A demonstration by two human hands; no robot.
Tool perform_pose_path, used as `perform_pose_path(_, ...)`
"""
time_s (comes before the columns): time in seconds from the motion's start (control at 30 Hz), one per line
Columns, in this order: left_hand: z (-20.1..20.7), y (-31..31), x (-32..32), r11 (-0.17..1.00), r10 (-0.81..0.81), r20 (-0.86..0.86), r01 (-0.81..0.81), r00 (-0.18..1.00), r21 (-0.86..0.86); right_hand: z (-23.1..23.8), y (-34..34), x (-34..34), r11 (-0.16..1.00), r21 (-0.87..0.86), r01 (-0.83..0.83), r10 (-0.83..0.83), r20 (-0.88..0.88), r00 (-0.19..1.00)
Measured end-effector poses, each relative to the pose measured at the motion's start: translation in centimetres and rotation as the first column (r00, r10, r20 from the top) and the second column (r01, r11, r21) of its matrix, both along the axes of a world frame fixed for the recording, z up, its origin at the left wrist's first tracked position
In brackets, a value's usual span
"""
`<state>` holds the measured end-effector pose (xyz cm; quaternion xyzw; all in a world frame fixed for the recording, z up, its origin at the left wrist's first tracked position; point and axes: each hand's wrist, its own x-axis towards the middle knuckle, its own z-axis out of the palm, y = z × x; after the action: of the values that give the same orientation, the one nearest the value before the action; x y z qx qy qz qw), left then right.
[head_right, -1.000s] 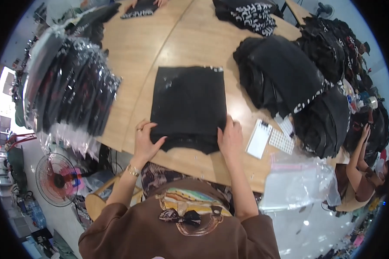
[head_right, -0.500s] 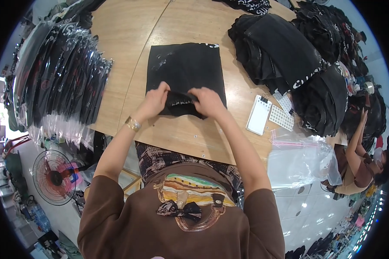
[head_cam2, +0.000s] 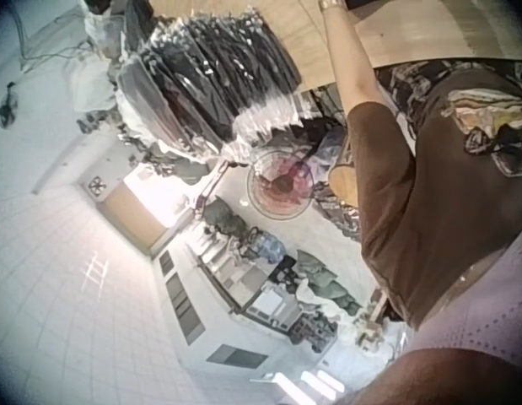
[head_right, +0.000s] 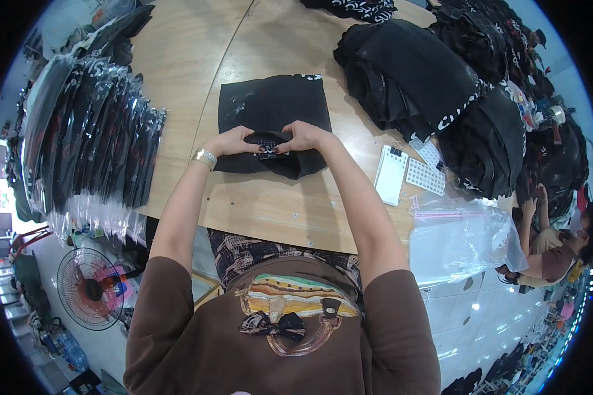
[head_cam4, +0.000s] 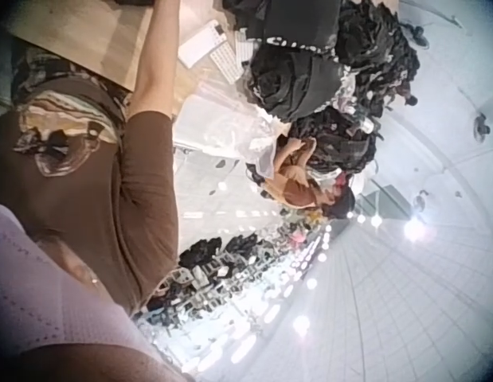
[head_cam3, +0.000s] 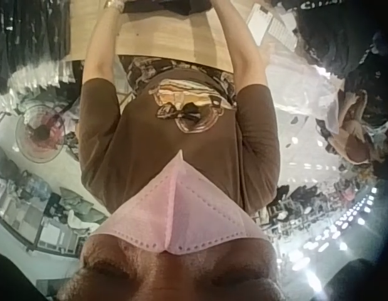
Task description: Fold black garments and place them into clear plastic bags at a factory table.
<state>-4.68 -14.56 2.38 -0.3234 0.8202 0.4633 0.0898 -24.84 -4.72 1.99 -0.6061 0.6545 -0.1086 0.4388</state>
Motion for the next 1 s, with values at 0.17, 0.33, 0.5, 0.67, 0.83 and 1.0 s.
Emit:
perform_pose_path(0.17, 0.5, -1.6, -1.4, 0.99, -0.09, 0.169, 0.069, 0.981, 0.126, -1.2, -0.8, 0.1, 0.996, -0.072, 0.045, -0.054, -0.12, 0.991)
perform_pose_path(0.33, -0.5, -2.3, -1.1, 0.99, -0.089, 0.203, 0.064, 0.975, 0.126, -1.0, -1.4, 0.4, 0.999, -0.041, 0.015, -0.02, -0.134, 0.991)
perform_pose_path(0.5, -0.2, 0.0, -1.2, 0.982, -0.118, 0.096, 0.131, 0.988, -0.139, -1.5, -1.7, -0.1, 0.999, 0.008, 0.04, -0.039, -0.144, 0.989)
perform_pose_path(0.67, -0.5, -1.1, -1.2, 0.995, -0.092, 0.069, 0.09, 0.993, 0.041, -0.7, -1.4, 0.3, 0.999, 0.012, 0.048, -0.046, -0.144, 0.989)
perform_pose_path(0.83, 0.3, -2.0, -1.8, 0.991, -0.106, 0.212, 0.085, 0.972, 0.104, 1.2, -1.2, 0.4, 0.989, 0.117, -0.091, 0.103, -0.099, 0.99)
perform_pose_path(1.0, -0.2, -2.8, -2.1, 0.99, -0.12, 0.274, 0.093, 0.954, 0.109, 0.2, -1.8, 0.2, 0.997, 0.074, -0.03, 0.038, -0.112, 0.993)
